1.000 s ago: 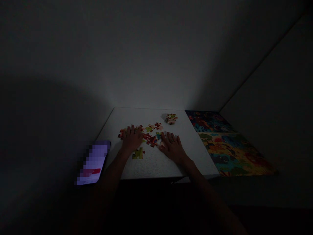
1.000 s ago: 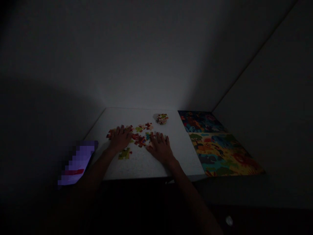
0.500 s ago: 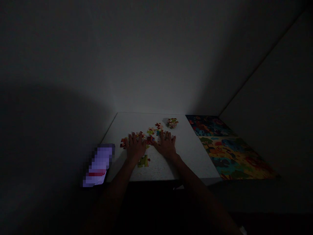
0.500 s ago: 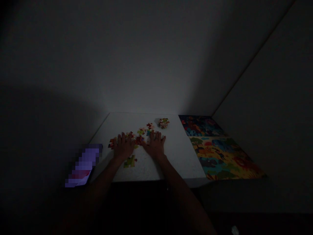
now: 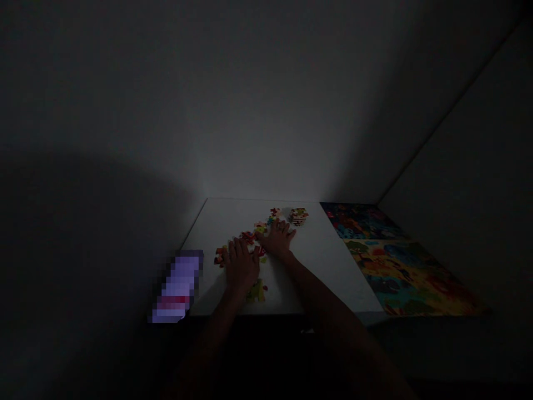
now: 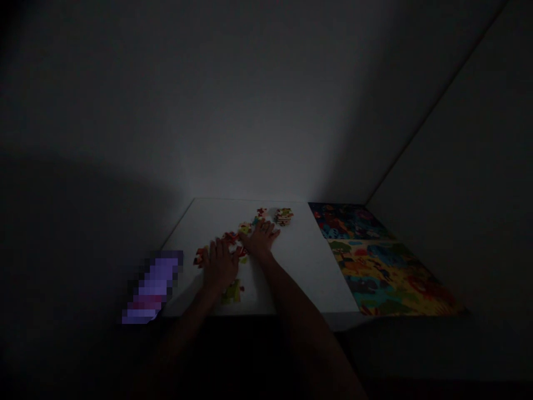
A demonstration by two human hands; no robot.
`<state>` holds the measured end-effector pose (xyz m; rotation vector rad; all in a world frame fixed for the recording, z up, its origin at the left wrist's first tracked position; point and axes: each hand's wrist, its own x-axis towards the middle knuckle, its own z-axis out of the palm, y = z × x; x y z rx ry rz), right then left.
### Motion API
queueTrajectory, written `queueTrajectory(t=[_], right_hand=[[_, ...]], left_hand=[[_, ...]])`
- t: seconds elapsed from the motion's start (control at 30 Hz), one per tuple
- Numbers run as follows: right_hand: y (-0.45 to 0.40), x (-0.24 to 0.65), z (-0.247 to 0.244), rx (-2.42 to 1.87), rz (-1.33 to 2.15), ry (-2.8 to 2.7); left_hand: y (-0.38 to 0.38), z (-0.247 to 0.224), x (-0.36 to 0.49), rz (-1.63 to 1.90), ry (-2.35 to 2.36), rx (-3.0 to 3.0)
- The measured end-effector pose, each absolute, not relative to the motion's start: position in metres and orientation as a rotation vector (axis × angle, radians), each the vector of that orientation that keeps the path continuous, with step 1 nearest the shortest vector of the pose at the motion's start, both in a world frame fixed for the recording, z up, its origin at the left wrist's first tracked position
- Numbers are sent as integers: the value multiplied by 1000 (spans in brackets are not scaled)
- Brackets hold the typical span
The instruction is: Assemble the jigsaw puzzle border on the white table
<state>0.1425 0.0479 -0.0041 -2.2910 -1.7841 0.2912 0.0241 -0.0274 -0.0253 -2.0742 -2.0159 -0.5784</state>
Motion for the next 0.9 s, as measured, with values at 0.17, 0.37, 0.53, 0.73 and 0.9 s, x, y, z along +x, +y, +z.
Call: queueTrajectory(t=[0.17,0.37,0.53,0.73,0.9], right_hand=[[62,132,-6,-2294,335,-1781],[81,114,-6,-2315,360,-1745],[90,96,-4,-2241,349,-1871],[92,80,6,-2045,313,-2158],[83,69,20,-1884,397,-2380]], left_hand=[[-32,-31,32,-654,-2009,-2031],[-42,-25,44,-639,-2037,-2051],[-50,-13,47,-488,-2083,-2180],[-52,-17,48,-333,-1945,-2334],[-49,-18,52,-261,-1887,-2482]])
